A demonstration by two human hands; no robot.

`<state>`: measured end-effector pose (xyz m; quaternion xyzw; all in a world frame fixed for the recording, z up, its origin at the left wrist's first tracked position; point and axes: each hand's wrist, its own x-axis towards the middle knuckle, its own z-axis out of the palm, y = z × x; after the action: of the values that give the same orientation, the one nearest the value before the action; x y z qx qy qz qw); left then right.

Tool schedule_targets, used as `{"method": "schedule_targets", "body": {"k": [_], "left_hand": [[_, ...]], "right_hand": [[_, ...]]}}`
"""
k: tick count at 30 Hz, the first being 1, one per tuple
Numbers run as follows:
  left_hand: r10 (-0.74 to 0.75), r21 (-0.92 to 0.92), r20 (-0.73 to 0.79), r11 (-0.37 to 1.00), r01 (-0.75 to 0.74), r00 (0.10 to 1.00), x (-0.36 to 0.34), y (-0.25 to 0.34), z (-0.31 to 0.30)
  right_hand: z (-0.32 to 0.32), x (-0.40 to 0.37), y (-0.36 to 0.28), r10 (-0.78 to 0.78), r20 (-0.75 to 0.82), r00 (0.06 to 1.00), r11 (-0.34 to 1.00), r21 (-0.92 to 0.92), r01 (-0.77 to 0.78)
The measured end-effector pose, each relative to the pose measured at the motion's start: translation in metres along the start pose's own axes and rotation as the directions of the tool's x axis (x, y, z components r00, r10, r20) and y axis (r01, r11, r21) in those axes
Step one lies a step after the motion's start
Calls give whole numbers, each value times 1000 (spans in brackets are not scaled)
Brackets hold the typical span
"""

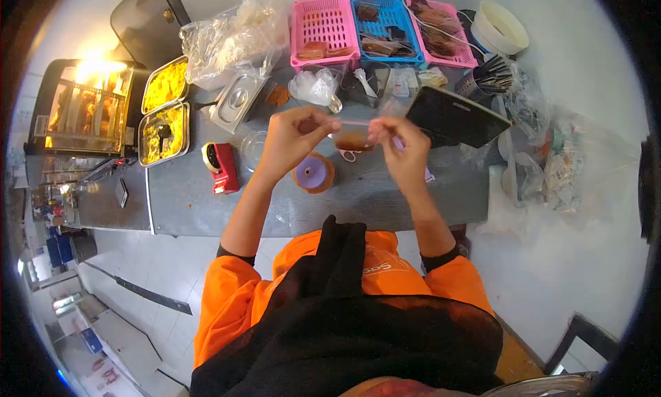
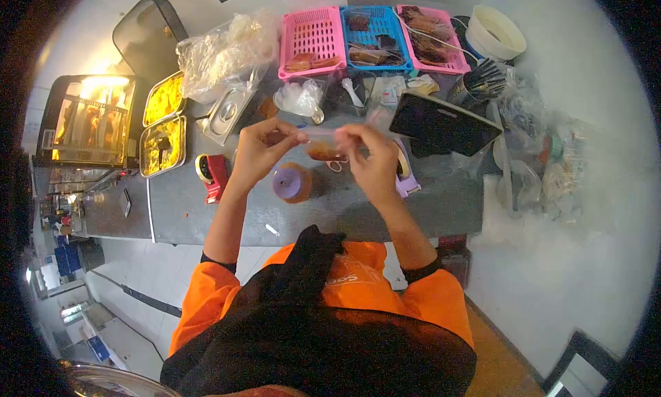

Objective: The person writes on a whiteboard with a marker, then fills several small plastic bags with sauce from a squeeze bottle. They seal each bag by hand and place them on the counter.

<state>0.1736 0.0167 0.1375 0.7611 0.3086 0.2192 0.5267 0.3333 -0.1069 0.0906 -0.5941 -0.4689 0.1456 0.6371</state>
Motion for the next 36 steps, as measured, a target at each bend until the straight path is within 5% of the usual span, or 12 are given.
{"method": "schedule_targets", "body": {"k": [5,7,8,10,13,19,22,25,28,31,35,36], "left_hand": [[-35,274,75,962,13,997,22,-17,-23],[-44,381,125,924,-7,991,33,-23,-32],[-57,476,117,880,-6,991,38,-29,-35],[-70,567,104,823,-1,992,41,-37,-38],[75,773,-106,633,35,992,37,-37,-42],[70,422,-177,907,12,982,22,-16,-22],[108,445,-71,893,-65,992,18,-3,-6],[181,479,-70,869,-126,981,13,-2,9],[230,499,-87,852,-157,969,2,6,8],[304,433,-120,872,-226,945,-14,18,13],[289,202,-36,939,-277,957,-51,25,44],[288,209,-47,939,-273,956,-57,20,53]], "right_hand": [[23,4,97,313,119,942,935,-211,-284],[38,3,164,166,-1,986,453,-888,-77],[43,2,196,169,-1,986,453,-888,-78],[52,7,230,165,50,985,113,-993,32],[51,21,204,490,102,866,363,-927,-96],[35,5,175,255,34,966,601,-788,-131],[38,-2,181,253,-3,968,370,-924,-99],[38,3,193,463,177,868,329,-944,17],[38,-2,202,221,72,973,398,-917,-23],[38,-2,199,385,76,920,278,-960,-36],[35,3,171,342,195,919,360,-931,64],[28,2,140,304,168,938,529,-849,-20]]}}
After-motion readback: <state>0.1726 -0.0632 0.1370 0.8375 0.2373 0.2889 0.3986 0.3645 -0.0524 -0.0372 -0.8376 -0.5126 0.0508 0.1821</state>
